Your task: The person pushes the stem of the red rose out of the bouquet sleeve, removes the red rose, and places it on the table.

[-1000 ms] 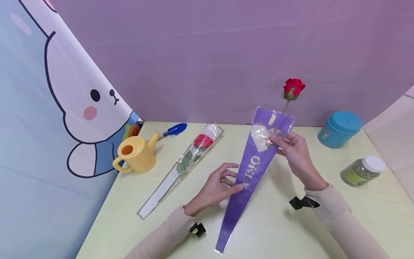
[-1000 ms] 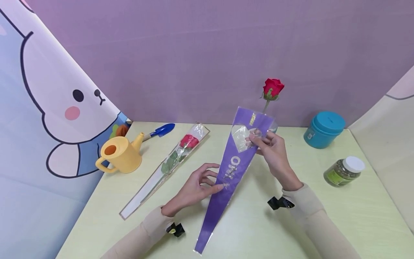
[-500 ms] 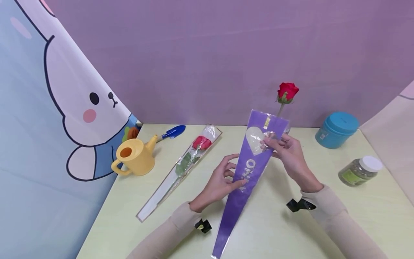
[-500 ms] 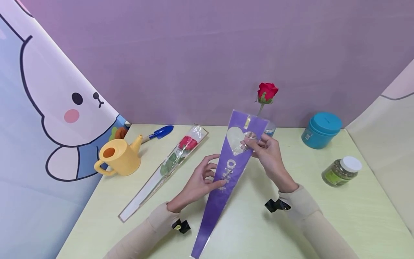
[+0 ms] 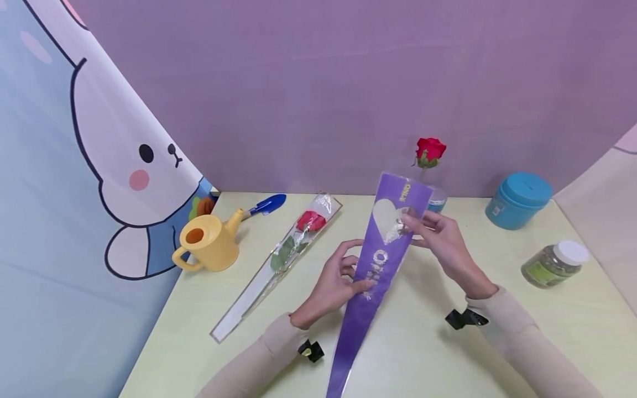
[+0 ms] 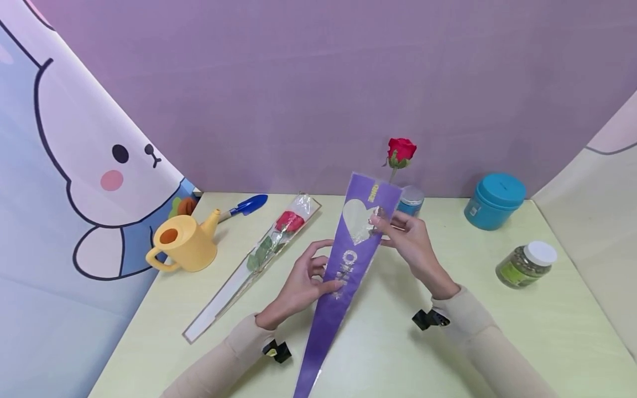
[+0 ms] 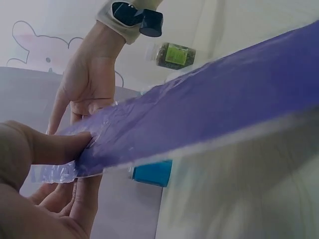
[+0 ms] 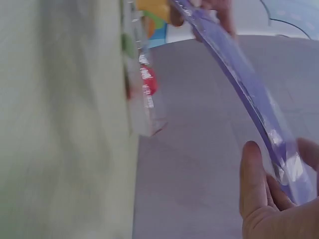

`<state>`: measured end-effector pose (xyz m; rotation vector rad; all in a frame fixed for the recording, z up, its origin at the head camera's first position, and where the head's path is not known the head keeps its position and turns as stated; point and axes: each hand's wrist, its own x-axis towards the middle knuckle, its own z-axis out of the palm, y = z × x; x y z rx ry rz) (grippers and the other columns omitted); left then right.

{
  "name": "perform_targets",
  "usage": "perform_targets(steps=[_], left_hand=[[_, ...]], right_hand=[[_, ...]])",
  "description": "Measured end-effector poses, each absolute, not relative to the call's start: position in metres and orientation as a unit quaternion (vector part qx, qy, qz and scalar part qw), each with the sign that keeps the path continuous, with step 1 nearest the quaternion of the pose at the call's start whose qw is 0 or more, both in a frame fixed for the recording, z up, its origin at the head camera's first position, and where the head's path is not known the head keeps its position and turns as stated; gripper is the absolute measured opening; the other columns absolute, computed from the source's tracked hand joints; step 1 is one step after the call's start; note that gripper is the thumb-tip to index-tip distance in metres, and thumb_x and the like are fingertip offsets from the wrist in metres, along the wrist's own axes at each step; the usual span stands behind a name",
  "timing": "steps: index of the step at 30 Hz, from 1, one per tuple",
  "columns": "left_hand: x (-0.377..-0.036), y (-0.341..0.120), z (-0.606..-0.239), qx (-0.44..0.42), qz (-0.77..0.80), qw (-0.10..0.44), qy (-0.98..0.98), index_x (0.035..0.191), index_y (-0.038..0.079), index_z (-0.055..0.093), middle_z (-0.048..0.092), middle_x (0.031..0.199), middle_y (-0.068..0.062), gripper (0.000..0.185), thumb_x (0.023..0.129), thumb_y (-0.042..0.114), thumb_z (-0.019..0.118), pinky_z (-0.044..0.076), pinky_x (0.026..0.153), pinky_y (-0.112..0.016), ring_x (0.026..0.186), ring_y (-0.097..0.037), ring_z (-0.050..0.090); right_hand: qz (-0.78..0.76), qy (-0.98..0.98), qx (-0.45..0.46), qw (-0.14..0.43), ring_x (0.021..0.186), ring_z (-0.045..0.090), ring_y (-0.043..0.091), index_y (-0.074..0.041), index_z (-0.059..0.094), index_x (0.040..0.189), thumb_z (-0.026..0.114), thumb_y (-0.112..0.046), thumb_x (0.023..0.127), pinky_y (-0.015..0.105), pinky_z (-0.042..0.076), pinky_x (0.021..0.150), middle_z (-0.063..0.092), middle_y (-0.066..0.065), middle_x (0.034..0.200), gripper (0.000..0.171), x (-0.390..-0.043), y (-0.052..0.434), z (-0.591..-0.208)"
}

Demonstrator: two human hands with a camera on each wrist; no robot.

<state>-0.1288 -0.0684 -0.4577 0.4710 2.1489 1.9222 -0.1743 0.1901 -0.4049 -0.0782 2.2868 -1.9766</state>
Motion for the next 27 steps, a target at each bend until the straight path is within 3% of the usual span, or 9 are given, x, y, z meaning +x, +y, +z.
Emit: perform_targets(steps=[6,10,14,18,27], left_hand=[[-0.126,-0.074,-0.459,0.161,0.646,0.108,0.739,0.148,0.03,0.046,0.077,0.101,-0.015,0.08,0.084,-0.004,0.08,0.055,0.069,-0.024,0.073,-0.012,0.065],[-0.123,-0.077,-0.461,0.161,0.644,0.118,0.739,0.148,0.03,0.046,0.077,0.102,-0.015,0.08,0.084,-0.004,0.08,0.054,0.068,-0.024,0.072,-0.012,0.065],[-0.12,-0.078,-0.465,0.167,0.639,0.133,0.739,0.149,0.028,0.046,0.077,0.101,-0.016,0.081,0.083,-0.004,0.081,0.053,0.066,-0.022,0.07,-0.011,0.064],[-0.118,-0.079,-0.469,0.168,0.63,0.146,0.744,0.149,0.027,0.046,0.076,0.1,-0.017,0.081,0.083,-0.001,0.083,0.052,0.064,-0.021,0.068,-0.009,0.062],[-0.118,-0.085,-0.474,0.173,0.617,0.155,0.752,0.152,0.022,0.045,0.077,0.107,-0.016,0.082,0.083,0.002,0.084,0.055,0.068,-0.021,0.072,-0.007,0.065]], right_hand=[[-0.651,0.756,-0.037,0.051,0.099,0.074,0.003,0.005,0.049,0.147,0.059,-0.045,0.105,0.024,0.062,0.086,0.072,-0.015,0.113,0.066,-0.186,0.2,-0.401],[-0.651,0.758,-0.004,0.038,0.101,0.07,-0.001,0.003,0.045,0.153,0.055,-0.052,0.104,0.018,0.06,0.086,0.064,-0.012,0.121,0.074,-0.203,0.21,-0.395],[-0.673,0.738,0.02,0.031,0.098,0.069,-0.004,-0.004,0.056,0.143,0.062,-0.045,0.103,0.014,0.059,0.083,0.068,-0.016,0.116,0.058,-0.216,0.217,-0.395],[-0.707,0.706,0.024,0.029,0.091,0.072,-0.005,-0.008,0.062,0.124,0.07,-0.027,0.1,0.013,0.059,0.079,0.076,-0.022,0.097,0.031,-0.219,0.22,-0.4],[-0.73,0.682,0.028,0.022,0.089,0.074,-0.001,-0.012,0.056,0.125,0.07,-0.019,0.101,0.015,0.06,0.078,0.078,-0.019,0.098,0.029,-0.227,0.226,-0.41]])
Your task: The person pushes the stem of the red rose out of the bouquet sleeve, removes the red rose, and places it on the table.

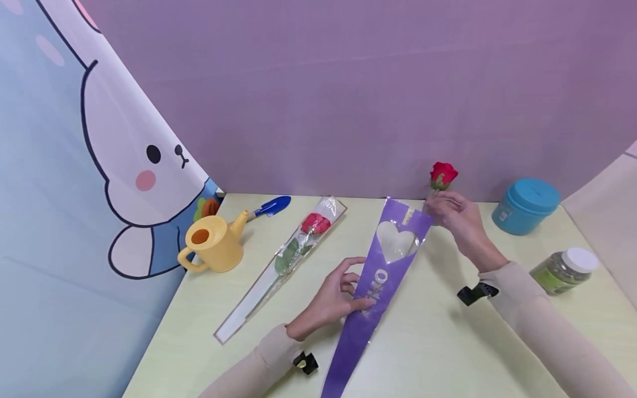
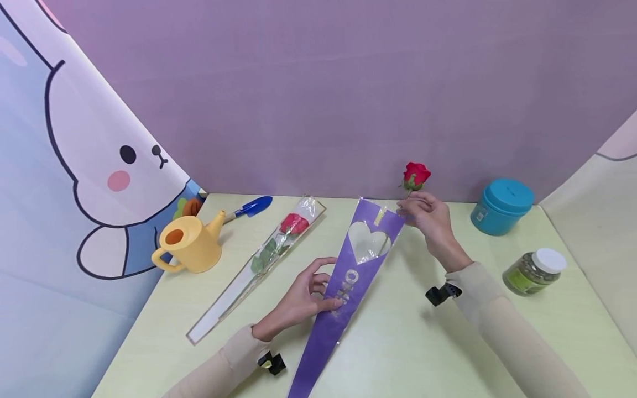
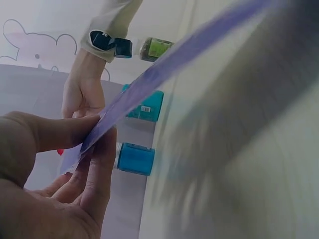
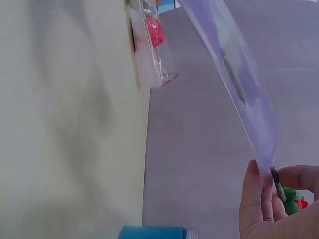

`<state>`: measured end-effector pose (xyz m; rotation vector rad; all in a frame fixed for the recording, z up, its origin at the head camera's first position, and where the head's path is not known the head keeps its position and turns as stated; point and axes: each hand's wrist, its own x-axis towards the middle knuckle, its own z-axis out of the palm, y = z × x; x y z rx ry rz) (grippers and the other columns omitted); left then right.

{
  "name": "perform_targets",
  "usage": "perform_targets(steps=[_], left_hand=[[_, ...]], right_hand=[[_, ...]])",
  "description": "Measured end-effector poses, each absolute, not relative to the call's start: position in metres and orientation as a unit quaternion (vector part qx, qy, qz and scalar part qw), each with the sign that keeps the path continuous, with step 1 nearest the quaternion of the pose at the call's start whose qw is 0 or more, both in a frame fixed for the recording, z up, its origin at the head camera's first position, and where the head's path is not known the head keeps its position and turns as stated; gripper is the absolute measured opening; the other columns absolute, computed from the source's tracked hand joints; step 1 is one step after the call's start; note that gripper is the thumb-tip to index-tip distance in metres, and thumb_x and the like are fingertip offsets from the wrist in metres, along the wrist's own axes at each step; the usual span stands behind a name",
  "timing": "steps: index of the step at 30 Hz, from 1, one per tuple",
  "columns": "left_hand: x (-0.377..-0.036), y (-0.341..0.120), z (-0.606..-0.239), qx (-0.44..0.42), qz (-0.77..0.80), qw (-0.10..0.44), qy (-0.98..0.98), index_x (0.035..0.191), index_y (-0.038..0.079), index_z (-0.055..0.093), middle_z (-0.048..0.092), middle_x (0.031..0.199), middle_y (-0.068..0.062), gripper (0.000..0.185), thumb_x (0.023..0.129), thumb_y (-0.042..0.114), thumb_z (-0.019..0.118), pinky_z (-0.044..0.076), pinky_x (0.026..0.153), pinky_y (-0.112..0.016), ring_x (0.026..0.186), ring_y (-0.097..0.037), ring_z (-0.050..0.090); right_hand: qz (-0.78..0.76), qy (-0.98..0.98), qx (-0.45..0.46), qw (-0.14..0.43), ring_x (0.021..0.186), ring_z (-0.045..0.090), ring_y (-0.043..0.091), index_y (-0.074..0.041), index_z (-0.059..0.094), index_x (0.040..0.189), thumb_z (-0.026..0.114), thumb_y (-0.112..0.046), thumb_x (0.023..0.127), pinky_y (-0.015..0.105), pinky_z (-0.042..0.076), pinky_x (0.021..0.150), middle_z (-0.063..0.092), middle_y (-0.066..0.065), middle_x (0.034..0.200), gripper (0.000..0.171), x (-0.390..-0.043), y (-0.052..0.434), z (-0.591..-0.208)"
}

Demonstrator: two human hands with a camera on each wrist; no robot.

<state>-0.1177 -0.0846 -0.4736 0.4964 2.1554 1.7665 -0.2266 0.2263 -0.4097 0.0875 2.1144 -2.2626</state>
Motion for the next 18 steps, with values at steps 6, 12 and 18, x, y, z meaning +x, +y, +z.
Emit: perform_targets(steps=[6,12,18], left_hand=[[-0.119,-0.091,-0.48,0.168,0.605,0.163,0.761,0.152,0.022,0.045,0.076,0.105,-0.016,0.083,0.082,0.002,0.085,0.055,0.07,-0.021,0.073,-0.007,0.064],[-0.122,-0.099,-0.482,0.171,0.605,0.169,0.759,0.154,0.02,0.042,0.074,0.106,-0.02,0.086,0.082,-0.001,0.085,0.054,0.07,-0.02,0.071,-0.007,0.063],[-0.124,-0.107,-0.484,0.19,0.594,0.184,0.76,0.156,0.022,0.04,0.073,0.108,-0.019,0.091,0.081,-0.004,0.084,0.058,0.072,-0.023,0.074,-0.008,0.067]], right_hand=[[-0.772,0.636,0.021,0.008,0.085,0.076,0.004,-0.01,0.05,0.127,0.067,-0.01,0.101,0.018,0.061,0.079,0.08,-0.011,0.098,0.031,-0.23,0.24,-0.406],[-0.8,0.599,0.028,-0.024,0.082,0.076,0.008,-0.01,0.049,0.127,0.069,-0.002,0.098,0.023,0.063,0.073,0.078,-0.007,0.092,0.036,-0.233,0.256,-0.397],[-0.828,0.545,0.04,-0.123,0.072,0.074,0.012,-0.007,0.051,0.127,0.068,0.009,0.094,0.024,0.063,0.068,0.074,0.001,0.087,0.041,-0.237,0.286,-0.372]])
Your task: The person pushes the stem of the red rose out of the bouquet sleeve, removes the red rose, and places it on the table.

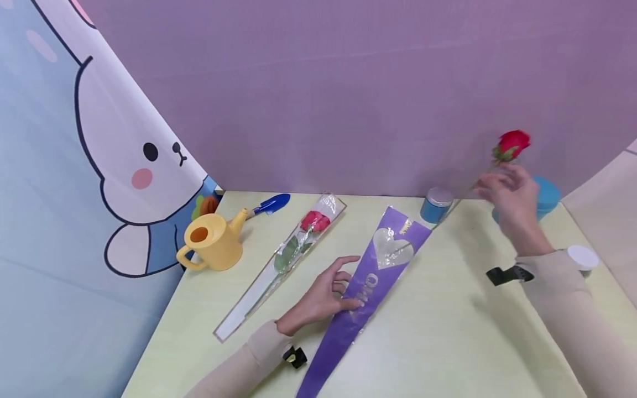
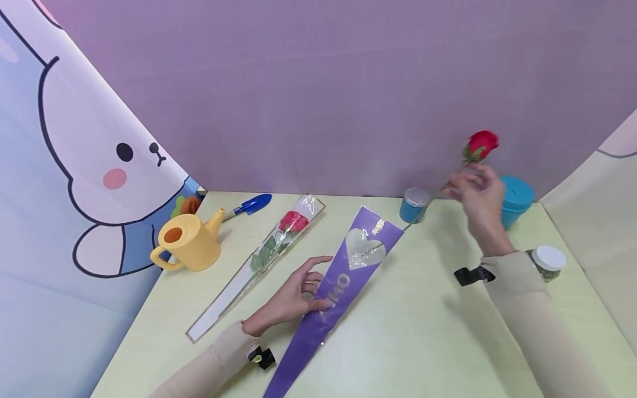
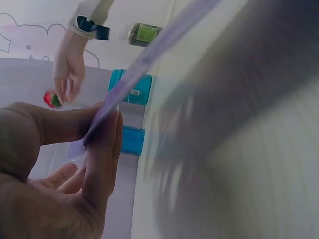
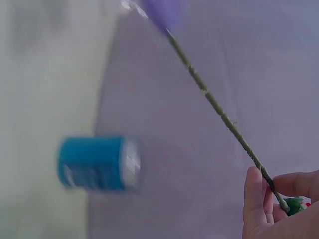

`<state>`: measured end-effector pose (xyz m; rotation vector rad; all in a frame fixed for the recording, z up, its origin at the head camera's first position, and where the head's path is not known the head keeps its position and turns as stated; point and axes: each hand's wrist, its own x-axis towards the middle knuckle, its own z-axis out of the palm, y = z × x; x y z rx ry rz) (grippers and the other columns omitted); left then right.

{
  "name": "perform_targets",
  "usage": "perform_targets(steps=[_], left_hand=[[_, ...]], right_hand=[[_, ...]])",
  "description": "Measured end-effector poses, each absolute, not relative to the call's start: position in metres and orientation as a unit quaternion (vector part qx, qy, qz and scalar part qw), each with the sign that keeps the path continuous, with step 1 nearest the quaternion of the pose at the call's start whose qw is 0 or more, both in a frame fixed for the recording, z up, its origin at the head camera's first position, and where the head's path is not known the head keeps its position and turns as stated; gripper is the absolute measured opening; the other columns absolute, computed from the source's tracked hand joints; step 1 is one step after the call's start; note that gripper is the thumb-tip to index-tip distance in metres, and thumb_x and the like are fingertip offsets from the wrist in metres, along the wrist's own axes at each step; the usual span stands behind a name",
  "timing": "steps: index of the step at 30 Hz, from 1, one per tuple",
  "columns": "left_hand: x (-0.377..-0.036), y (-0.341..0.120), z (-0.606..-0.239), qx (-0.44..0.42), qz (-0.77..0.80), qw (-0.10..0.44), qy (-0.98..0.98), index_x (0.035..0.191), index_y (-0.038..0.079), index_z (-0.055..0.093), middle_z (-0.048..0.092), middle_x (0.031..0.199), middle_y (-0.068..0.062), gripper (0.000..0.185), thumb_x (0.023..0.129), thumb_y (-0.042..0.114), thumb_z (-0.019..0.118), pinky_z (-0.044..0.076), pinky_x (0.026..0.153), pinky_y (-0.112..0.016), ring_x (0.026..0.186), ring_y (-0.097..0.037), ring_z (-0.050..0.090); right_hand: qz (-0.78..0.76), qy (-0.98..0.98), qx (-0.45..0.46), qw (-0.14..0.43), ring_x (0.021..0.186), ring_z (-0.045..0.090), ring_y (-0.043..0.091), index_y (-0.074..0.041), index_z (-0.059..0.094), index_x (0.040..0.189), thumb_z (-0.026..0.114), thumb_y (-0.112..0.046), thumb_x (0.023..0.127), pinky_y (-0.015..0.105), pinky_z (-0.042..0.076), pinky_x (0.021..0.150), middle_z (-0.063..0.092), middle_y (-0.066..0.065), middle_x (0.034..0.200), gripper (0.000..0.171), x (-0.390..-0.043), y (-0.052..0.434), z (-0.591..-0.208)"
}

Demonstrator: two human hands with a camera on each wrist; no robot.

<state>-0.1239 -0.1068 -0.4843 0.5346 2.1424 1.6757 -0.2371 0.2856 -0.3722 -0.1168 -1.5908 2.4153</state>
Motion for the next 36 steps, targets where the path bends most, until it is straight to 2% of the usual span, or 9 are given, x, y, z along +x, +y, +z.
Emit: perform_targets(steps=[6,10,16,21,24,26,28,29,36], left_hand=[[-0.125,-0.115,-0.488,0.19,0.58,0.183,0.77,0.156,0.023,0.041,0.073,0.107,-0.017,0.09,0.081,-0.003,0.084,0.055,0.069,-0.022,0.072,-0.008,0.063],[-0.126,-0.12,-0.49,0.18,0.576,0.175,0.778,0.157,0.02,0.041,0.07,0.104,-0.019,0.091,0.08,-0.005,0.084,0.052,0.064,-0.02,0.068,-0.008,0.058],[-0.131,-0.123,-0.492,0.162,0.563,0.165,0.793,0.157,0.019,0.041,0.07,0.106,-0.019,0.092,0.08,-0.004,0.084,0.052,0.064,-0.02,0.07,-0.008,0.06],[-0.136,-0.121,-0.492,0.151,0.546,0.158,0.808,0.157,0.014,0.042,0.069,0.11,-0.02,0.091,0.079,-0.003,0.086,0.055,0.068,-0.022,0.075,-0.01,0.065],[-0.14,-0.12,-0.493,0.148,0.535,0.15,0.818,0.156,0.012,0.043,0.068,0.112,-0.019,0.091,0.078,-0.002,0.087,0.055,0.069,-0.023,0.078,-0.012,0.066],[-0.142,-0.118,-0.494,0.148,0.529,0.144,0.823,0.156,0.011,0.044,0.067,0.112,-0.02,0.091,0.077,-0.001,0.088,0.056,0.069,-0.024,0.079,-0.012,0.066],[-0.143,-0.116,-0.495,0.148,0.522,0.139,0.829,0.155,0.01,0.044,0.066,0.111,-0.019,0.091,0.077,-0.001,0.088,0.056,0.069,-0.023,0.079,-0.013,0.065],[-0.144,-0.115,-0.496,0.147,0.518,0.138,0.831,0.155,0.01,0.044,0.066,0.111,-0.018,0.091,0.076,0.0,0.089,0.056,0.07,-0.023,0.079,-0.013,0.065],[-0.146,-0.114,-0.497,0.142,0.482,0.124,0.856,0.153,0.009,0.047,0.066,0.107,-0.015,0.091,0.074,0.003,0.091,0.051,0.068,-0.023,0.078,-0.014,0.06]], right_hand=[[0.811,-0.527,-0.073,0.245,0.069,0.072,0.012,-0.007,0.058,0.121,0.07,0.012,0.09,0.023,0.062,0.061,0.072,0.004,0.085,0.038,-0.235,0.323,-0.344],[0.769,-0.569,-0.104,0.273,0.069,0.072,0.008,-0.011,0.062,0.118,0.072,0.007,0.09,0.018,0.06,0.062,0.071,0.0,0.087,0.034,-0.224,0.342,-0.335],[0.677,-0.705,-0.071,0.198,0.069,0.072,-0.005,-0.018,0.064,0.118,0.061,0.005,0.096,0.008,0.056,0.068,0.074,-0.017,0.083,0.032,-0.205,0.358,-0.346],[0.446,-0.892,-0.022,0.067,0.074,0.062,-0.019,-0.006,0.053,0.147,0.059,-0.018,0.105,0.003,0.045,0.069,0.058,-0.042,0.087,0.043,-0.193,0.36,-0.375],[0.383,-0.923,0.023,0.022,0.074,0.062,-0.016,0.01,0.046,0.148,0.058,-0.019,0.107,0.009,0.05,0.066,0.07,-0.023,0.093,0.052,-0.19,0.353,-0.396],[0.386,-0.921,0.043,-0.001,0.073,0.065,-0.011,0.015,0.047,0.144,0.058,-0.012,0.106,0.014,0.055,0.066,0.077,0.005,0.098,0.048,-0.188,0.347,-0.411],[0.396,-0.916,0.049,-0.028,0.075,0.065,-0.011,0.017,0.047,0.142,0.059,-0.009,0.105,0.019,0.059,0.067,0.072,0.032,0.108,0.046,-0.186,0.343,-0.424],[0.399,-0.915,0.047,-0.038,0.075,0.064,-0.012,0.018,0.047,0.141,0.059,-0.007,0.104,0.021,0.06,0.067,0.069,0.038,0.113,0.046,-0.186,0.341,-0.43],[0.383,-0.918,0.022,-0.096,0.077,0.07,-0.002,0.016,0.047,0.143,0.062,-0.011,0.104,0.025,0.062,0.07,0.066,0.04,0.124,0.05,-0.184,0.341,-0.459]])
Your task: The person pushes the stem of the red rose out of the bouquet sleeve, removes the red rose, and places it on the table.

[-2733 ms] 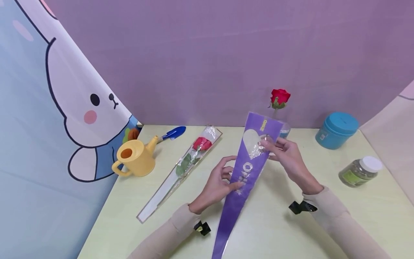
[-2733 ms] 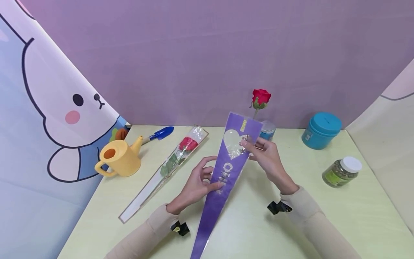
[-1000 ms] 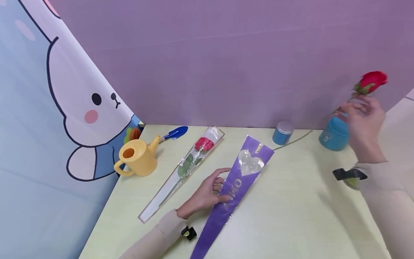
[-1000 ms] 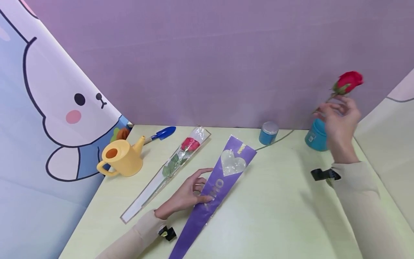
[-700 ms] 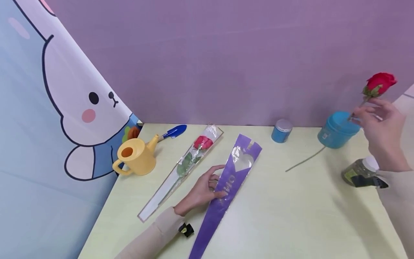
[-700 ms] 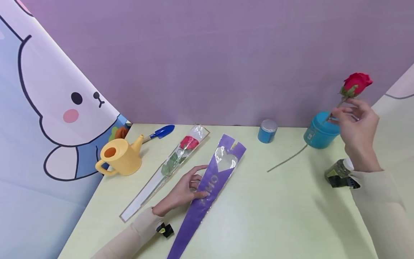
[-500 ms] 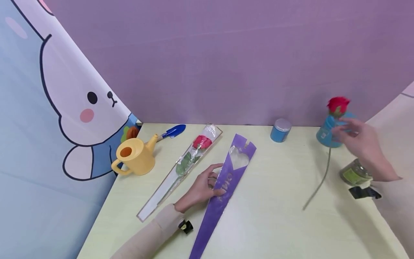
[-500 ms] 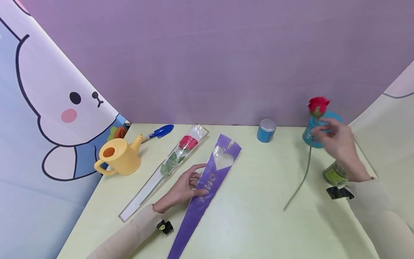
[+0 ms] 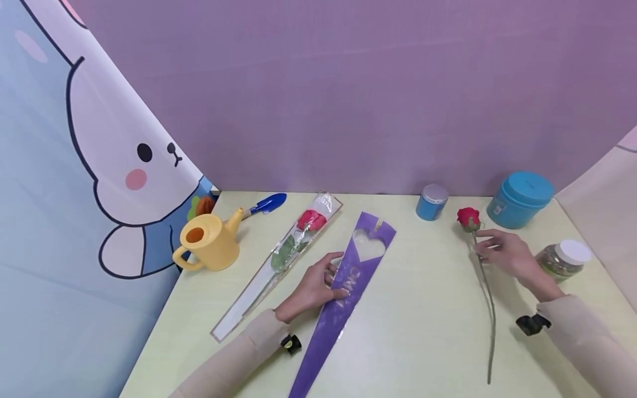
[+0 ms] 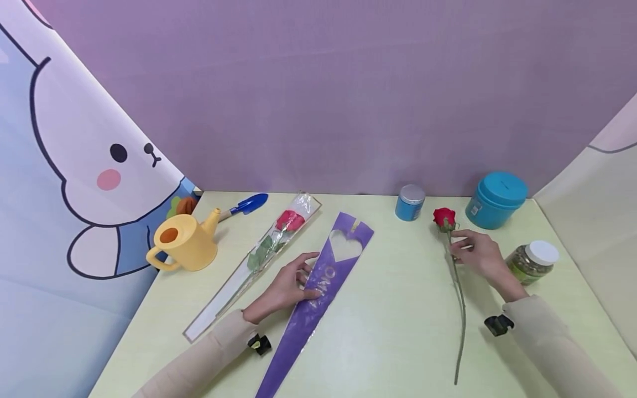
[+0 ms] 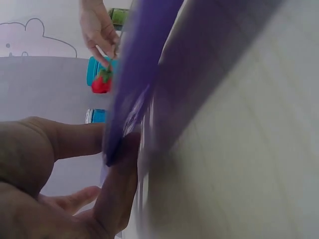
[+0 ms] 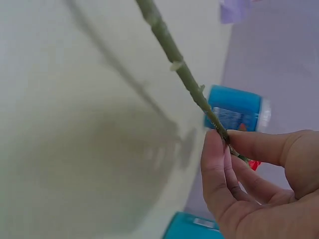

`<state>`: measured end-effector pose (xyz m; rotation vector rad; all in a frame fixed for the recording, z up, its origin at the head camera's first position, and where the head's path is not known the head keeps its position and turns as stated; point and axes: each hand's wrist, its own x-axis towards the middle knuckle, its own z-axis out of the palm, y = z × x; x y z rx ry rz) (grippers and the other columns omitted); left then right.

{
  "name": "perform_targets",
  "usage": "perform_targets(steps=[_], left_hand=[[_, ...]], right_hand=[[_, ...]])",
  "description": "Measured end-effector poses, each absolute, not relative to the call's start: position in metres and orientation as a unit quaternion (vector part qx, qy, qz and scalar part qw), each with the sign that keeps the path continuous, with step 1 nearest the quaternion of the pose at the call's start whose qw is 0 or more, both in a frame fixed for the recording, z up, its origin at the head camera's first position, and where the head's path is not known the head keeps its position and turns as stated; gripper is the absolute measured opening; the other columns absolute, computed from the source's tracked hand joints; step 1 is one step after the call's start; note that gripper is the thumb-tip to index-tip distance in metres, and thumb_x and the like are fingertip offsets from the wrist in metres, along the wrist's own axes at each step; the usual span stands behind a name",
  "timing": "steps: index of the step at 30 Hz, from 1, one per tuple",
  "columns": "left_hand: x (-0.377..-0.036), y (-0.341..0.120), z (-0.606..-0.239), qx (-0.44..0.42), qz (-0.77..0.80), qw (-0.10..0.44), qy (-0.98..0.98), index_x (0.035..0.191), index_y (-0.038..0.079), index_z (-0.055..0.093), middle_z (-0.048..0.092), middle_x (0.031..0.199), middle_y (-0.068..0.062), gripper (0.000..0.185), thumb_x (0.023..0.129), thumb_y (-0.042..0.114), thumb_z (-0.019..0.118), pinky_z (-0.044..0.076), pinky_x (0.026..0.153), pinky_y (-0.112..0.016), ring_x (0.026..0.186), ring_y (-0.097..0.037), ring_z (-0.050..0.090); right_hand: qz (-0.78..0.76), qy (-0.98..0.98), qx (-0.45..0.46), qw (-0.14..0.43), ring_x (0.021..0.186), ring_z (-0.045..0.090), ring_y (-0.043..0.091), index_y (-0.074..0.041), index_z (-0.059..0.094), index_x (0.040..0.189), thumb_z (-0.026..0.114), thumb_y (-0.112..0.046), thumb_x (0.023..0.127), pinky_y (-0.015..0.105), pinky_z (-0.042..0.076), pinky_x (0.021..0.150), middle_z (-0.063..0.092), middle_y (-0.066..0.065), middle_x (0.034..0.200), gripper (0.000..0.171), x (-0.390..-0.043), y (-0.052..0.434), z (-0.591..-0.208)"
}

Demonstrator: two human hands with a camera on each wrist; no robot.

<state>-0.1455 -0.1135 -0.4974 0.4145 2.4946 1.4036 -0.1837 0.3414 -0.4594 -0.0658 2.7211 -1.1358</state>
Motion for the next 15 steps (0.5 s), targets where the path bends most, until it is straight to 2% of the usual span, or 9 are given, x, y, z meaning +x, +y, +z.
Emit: perform_targets(steps=[8,15], left_hand=[[-0.146,-0.113,-0.497,0.141,0.451,0.124,0.873,0.153,0.009,0.048,0.068,0.107,-0.013,0.092,0.073,0.008,0.093,0.052,0.068,-0.023,0.077,-0.013,0.061],[-0.146,-0.114,-0.497,0.129,0.429,0.135,0.883,0.154,0.011,0.047,0.07,0.111,-0.01,0.093,0.074,0.013,0.094,0.053,0.066,-0.022,0.073,-0.008,0.06]], right_hand=[[-0.377,0.92,-0.004,0.111,0.079,0.072,0.006,0.012,0.05,0.143,0.062,-0.017,0.105,0.021,0.057,0.069,0.068,0.036,0.125,0.05,-0.178,0.343,-0.475],[-0.387,0.916,-0.008,0.107,0.081,0.069,-0.001,0.013,0.051,0.142,0.062,-0.017,0.105,0.023,0.06,0.07,0.067,0.036,0.125,0.049,-0.174,0.344,-0.481]])
